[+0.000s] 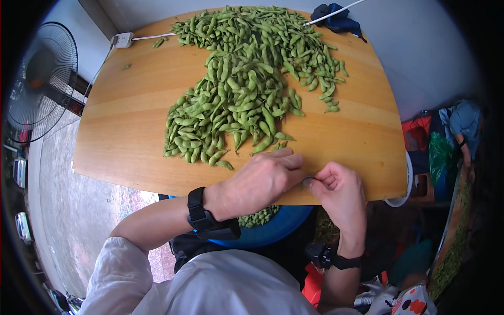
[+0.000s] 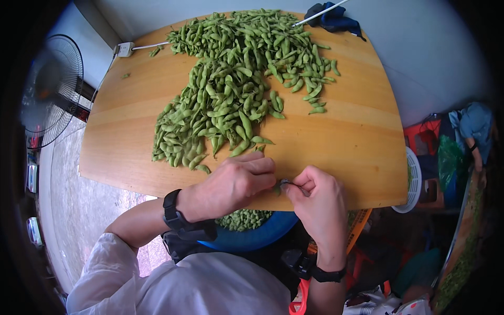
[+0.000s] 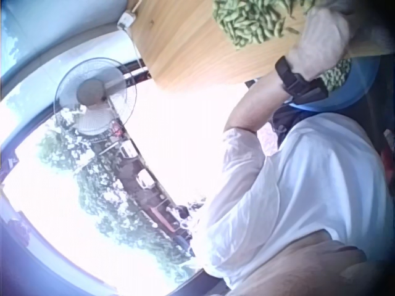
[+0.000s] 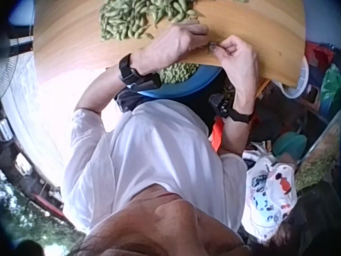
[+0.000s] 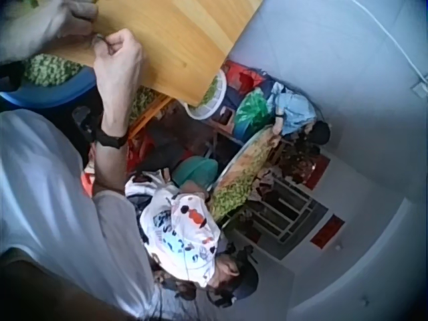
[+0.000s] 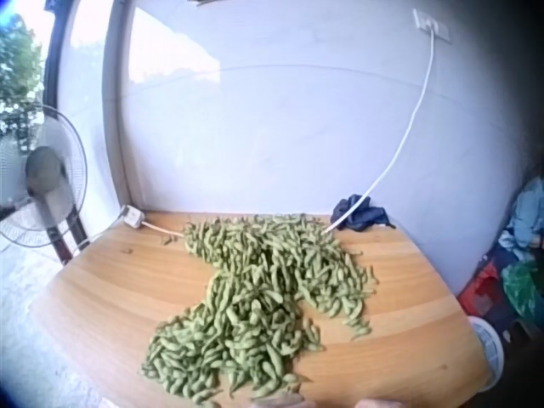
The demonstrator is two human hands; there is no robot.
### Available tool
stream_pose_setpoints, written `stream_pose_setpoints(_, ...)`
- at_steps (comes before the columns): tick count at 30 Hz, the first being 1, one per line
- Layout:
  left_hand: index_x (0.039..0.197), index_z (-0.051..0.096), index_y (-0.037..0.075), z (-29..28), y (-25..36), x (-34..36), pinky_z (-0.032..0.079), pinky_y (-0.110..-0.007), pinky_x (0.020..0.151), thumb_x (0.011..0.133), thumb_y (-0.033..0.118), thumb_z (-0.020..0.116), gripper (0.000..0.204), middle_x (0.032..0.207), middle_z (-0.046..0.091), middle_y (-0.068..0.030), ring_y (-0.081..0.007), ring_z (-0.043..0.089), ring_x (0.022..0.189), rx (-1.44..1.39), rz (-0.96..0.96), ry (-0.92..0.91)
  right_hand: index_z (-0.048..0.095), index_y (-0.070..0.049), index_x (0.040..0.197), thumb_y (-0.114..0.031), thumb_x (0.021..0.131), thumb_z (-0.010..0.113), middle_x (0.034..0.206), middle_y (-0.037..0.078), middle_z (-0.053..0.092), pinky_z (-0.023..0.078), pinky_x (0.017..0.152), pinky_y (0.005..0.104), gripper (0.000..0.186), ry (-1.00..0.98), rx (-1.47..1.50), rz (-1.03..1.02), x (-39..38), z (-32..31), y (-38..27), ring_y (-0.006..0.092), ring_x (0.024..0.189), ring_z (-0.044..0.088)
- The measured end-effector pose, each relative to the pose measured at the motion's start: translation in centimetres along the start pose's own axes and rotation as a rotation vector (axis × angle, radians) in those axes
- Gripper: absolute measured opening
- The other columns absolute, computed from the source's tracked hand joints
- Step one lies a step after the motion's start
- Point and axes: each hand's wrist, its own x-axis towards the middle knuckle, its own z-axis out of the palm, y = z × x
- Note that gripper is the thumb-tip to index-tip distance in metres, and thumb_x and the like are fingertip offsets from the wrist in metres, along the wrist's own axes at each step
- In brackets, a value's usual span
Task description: Peeling edamame beans from their pods on a wooden table.
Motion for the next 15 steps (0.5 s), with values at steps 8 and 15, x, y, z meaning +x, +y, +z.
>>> stream_pose_setpoints(8,0.096,0.065,-0.001,-0.3,0.6,-1.6,0.054,-0.042,0.075,0.073,0.004,0.076,0.026,0.098,0.059,-0.0127,-0.0322,0.063,0.090,0.028,0.062,0.016,0.064,0.002,0.081,-0.008,0.087,0.080,0.065,0.011,0.068,0.047,0.056,0.0332,0.020,-0.068,-0.110,0.032,0.6,-0.4,-0.3,0.0138,0.056,0.061)
stream_pose_setpoints(15,0.100,0.062,-0.002,-0.8,1.4,-0.4,0.053,-0.048,0.072,0.088,0.002,0.074,0.018,0.095,0.061,-0.0182,-0.0415,0.065,0.084,-0.121,-0.254,-0.102,0.065,0.002,0.085,-0.010,0.088,0.079,0.069,0.012,0.070,0.049,0.059,0.0348,0.019,-0.044,-0.163,-0.017,0.1,-0.6,-0.4,0.0172,0.058,0.063)
